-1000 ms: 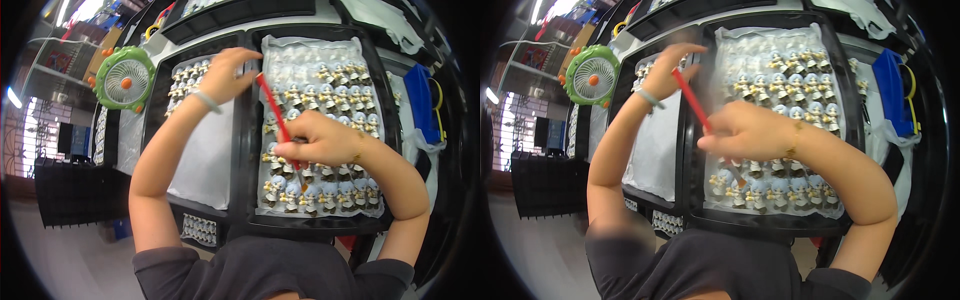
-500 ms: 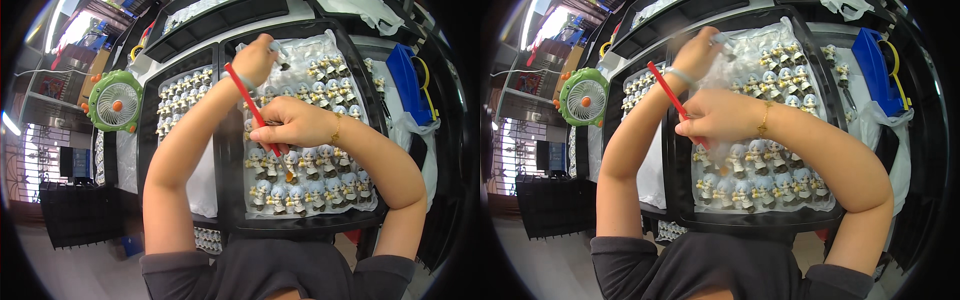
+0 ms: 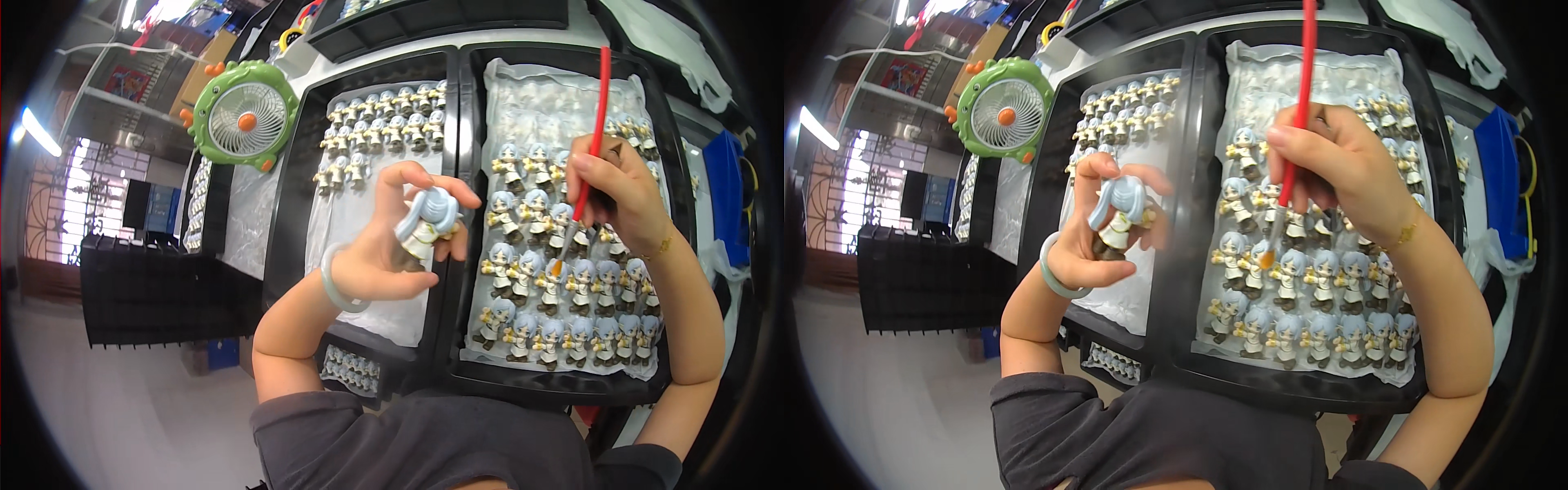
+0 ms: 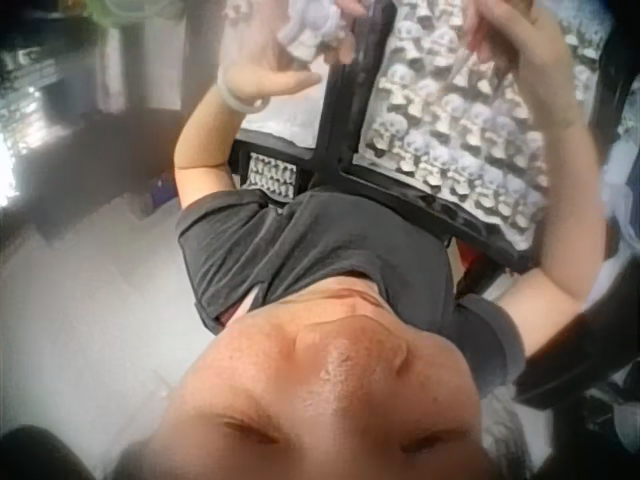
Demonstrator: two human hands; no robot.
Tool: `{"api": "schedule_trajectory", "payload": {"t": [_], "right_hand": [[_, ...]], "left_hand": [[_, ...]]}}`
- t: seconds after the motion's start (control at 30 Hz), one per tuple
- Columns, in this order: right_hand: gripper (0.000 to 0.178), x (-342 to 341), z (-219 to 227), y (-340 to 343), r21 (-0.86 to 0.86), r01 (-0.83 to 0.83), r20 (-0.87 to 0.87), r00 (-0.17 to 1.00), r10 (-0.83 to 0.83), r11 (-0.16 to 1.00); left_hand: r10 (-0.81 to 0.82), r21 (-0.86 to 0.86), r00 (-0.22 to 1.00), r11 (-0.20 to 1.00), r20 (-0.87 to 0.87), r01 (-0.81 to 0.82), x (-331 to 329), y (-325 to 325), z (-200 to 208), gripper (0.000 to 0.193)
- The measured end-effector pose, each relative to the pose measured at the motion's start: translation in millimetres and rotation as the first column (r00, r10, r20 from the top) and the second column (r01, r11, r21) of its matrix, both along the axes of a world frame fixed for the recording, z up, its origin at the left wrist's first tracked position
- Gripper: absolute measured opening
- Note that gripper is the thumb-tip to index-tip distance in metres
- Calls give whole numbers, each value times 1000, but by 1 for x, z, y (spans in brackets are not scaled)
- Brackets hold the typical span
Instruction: The person picks up small figurines from a tray and paints details on them using a red-handled brush. They handle the figurines one at a time, applying paint to specific areas before placing them back into the tray. The process is repetitive and focused on the finishing touches of the small items.
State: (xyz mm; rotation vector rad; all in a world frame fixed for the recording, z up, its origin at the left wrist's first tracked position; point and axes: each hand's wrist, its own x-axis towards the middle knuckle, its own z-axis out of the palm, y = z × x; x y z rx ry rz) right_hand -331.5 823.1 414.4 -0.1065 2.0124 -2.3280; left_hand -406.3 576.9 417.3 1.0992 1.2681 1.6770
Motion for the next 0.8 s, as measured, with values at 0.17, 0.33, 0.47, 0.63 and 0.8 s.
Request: {"api": "schedule_trajectory", "payload": {"t": [0.17, 0.33, 0.47, 0.63, 0.8], "right_hand": [[28, -3, -6, 3, 23, 12, -7, 1000, -12, 1000], [29, -3, -4, 2, 54, 43, -4, 999, -43, 998], [30, -4, -5, 1, 67, 57, -28, 998, -55, 996], [30, -4, -2, 1, 87, 65, -44, 997, -61, 994], [31, -4, -4, -1, 79, 81, -53, 996, -77, 994]], "left_hand": [[75, 24, 986, 997, -146, -72, 2, -1, -2, 74], [48, -147, 976, 986, -214, -81, 1, -6, 7, 70], [108, -266, 892, 933, -439, -244, 4, -8, 7, 69], [179, -40, 411, 881, -894, -471, 11, -3, 17, 59], [112, -24, 211, 833, -971, -553, 11, -4, 18, 54]]}}
